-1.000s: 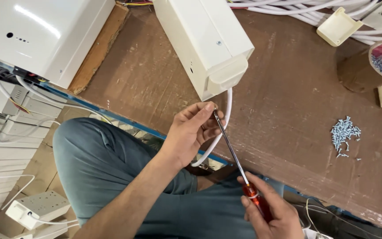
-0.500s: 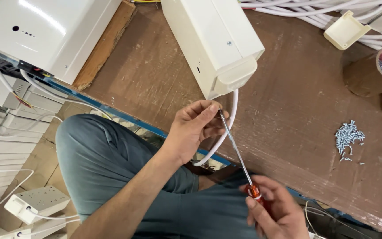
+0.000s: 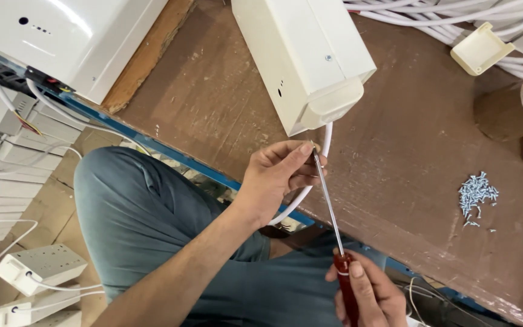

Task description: The person sits on the floor at a workbench and uses a red-handled screwdriver to drive screws, attaching a white plastic cover plate to a white electrical enclosure. They pick screws from a small container, position the cover, and tighten multiple screws, then reposition the enclosure to work on another side.

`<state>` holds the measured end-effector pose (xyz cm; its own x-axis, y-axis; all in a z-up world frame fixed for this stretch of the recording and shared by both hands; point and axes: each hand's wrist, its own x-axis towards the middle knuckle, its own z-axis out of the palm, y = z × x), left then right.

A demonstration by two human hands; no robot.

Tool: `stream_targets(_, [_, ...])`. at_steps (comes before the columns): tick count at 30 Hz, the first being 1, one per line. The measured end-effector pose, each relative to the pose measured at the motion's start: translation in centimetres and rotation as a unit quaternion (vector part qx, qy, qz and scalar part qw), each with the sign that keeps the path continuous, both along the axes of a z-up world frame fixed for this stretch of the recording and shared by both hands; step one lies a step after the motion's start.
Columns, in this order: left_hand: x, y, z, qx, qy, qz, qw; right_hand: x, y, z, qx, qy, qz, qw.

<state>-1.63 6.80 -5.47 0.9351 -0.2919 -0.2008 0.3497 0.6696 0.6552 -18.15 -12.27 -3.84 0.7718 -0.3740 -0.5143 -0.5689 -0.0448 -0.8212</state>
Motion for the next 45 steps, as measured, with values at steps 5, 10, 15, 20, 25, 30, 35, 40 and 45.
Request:
stream_targets(5, [0.1,-0.8,1.1,0.002,0.031,0.037,0.999,-0.2,-0.6,0.0,-0.035,-0.035,0.000,0.999])
stream_targets(10, [0.8,-3.0,3.6,-0.044,0.042,0.069,0.996,-0.9,-1.9,-2.3,-0.106,-0.139,0.030,0.984])
stream_targets(15, [1.0,-4.0,6.5,-0.009,0.081,0.093,0.992,-0.9,-2.5,-3.2,-0.155,-0.197,0.057,0.966])
stream_targets(20, [0.9,-4.4,6.3,-0.005,0.087,0.108,0.990,-0.7,-2.5,-2.8,-0.161,-0.211,0.052,0.963])
stream_targets(25, [0.9,-5.2,5.9,0.000,0.077,0.129,0.989,0.0,-2.3,-2.4,-0.157,-0.220,0.051,0.961])
stream_targets(30, [0.7,-5.9,6.4,0.033,0.088,0.159,0.983,0.8,-2.6,-2.4,-0.160,-0.165,0.059,0.971])
stream_targets(35, [0.6,-6.4,6.3,0.017,0.083,0.178,0.980,1.3,-5.2,-4.6,-0.183,-0.193,0.090,0.960])
stream_targets(40, [0.4,-6.2,7.5,0.014,0.108,0.195,0.975,1.9,-6.9,-4.8,-0.241,-0.253,0.132,0.928])
stream_targets(45, [0.3,-6.6,7.2,0.024,0.083,0.209,0.974,2.2,-8.5,-4.2,-0.273,-0.230,0.134,0.924])
